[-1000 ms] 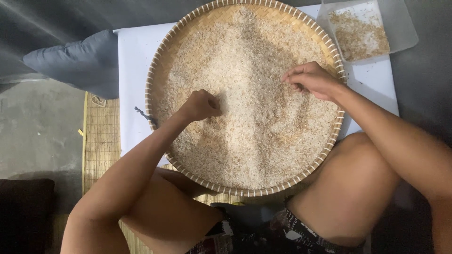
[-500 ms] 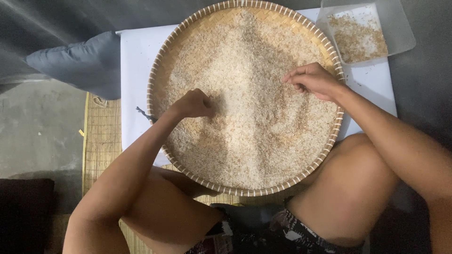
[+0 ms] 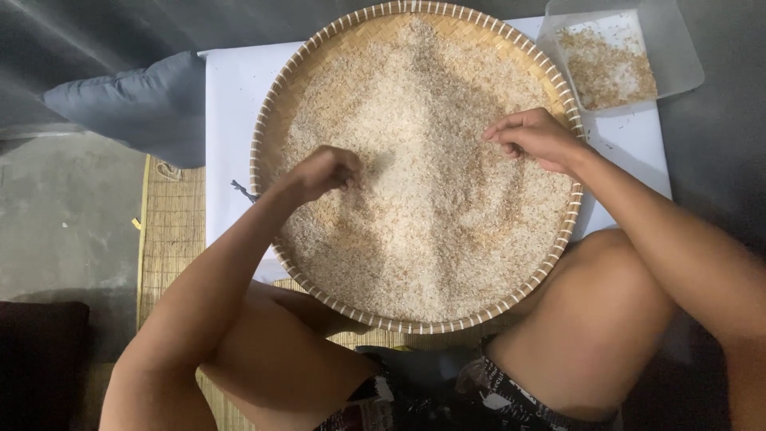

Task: The person sorts rice in a large woven tray by sifting through it with both hands to separate out husks and impurities, then gathers and places the husks into a container.

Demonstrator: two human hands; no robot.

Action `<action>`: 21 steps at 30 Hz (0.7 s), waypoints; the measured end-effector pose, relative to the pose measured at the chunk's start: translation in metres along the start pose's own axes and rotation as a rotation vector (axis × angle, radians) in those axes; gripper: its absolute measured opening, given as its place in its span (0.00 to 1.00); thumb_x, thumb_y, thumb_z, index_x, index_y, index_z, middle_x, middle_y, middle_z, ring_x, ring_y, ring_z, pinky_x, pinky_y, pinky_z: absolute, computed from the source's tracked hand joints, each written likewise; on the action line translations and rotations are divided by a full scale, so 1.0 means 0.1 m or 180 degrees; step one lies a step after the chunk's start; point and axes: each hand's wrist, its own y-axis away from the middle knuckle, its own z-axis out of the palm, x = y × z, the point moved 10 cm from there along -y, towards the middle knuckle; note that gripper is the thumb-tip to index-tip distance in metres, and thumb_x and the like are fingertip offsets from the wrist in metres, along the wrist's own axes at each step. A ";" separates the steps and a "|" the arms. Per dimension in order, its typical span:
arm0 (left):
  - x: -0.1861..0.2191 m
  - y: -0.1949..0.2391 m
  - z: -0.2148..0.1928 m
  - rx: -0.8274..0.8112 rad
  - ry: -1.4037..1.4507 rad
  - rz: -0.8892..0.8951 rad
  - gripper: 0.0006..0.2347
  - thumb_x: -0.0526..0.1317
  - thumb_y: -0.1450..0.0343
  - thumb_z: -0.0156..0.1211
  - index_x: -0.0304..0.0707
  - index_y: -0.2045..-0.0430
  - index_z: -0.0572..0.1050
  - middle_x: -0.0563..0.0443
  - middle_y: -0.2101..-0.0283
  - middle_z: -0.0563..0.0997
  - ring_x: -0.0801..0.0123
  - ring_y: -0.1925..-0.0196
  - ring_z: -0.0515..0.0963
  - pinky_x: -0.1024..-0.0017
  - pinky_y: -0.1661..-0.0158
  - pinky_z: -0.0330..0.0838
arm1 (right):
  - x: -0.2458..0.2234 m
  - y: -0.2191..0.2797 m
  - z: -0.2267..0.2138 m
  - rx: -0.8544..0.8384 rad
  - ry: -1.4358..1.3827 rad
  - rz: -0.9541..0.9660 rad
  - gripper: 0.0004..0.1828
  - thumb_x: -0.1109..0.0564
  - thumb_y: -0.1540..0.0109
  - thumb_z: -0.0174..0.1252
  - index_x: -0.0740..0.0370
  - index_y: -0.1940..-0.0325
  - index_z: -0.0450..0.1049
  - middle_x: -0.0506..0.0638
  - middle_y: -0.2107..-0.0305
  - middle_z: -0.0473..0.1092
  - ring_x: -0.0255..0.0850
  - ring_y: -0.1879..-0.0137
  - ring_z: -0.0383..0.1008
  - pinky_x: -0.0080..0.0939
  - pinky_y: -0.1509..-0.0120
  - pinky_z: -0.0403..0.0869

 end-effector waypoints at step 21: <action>0.24 0.28 0.13 0.0443 0.0094 0.0133 0.09 0.35 0.39 0.65 0.29 0.68 0.83 0.43 0.74 0.79 0.63 0.72 0.79 0.67 0.69 0.77 | -0.12 0.14 -0.02 0.0135 0.0416 -0.0006 0.12 0.66 0.40 0.57 0.71 0.53 0.79 0.53 0.80 0.69 0.35 0.72 0.68 0.31 0.72 0.67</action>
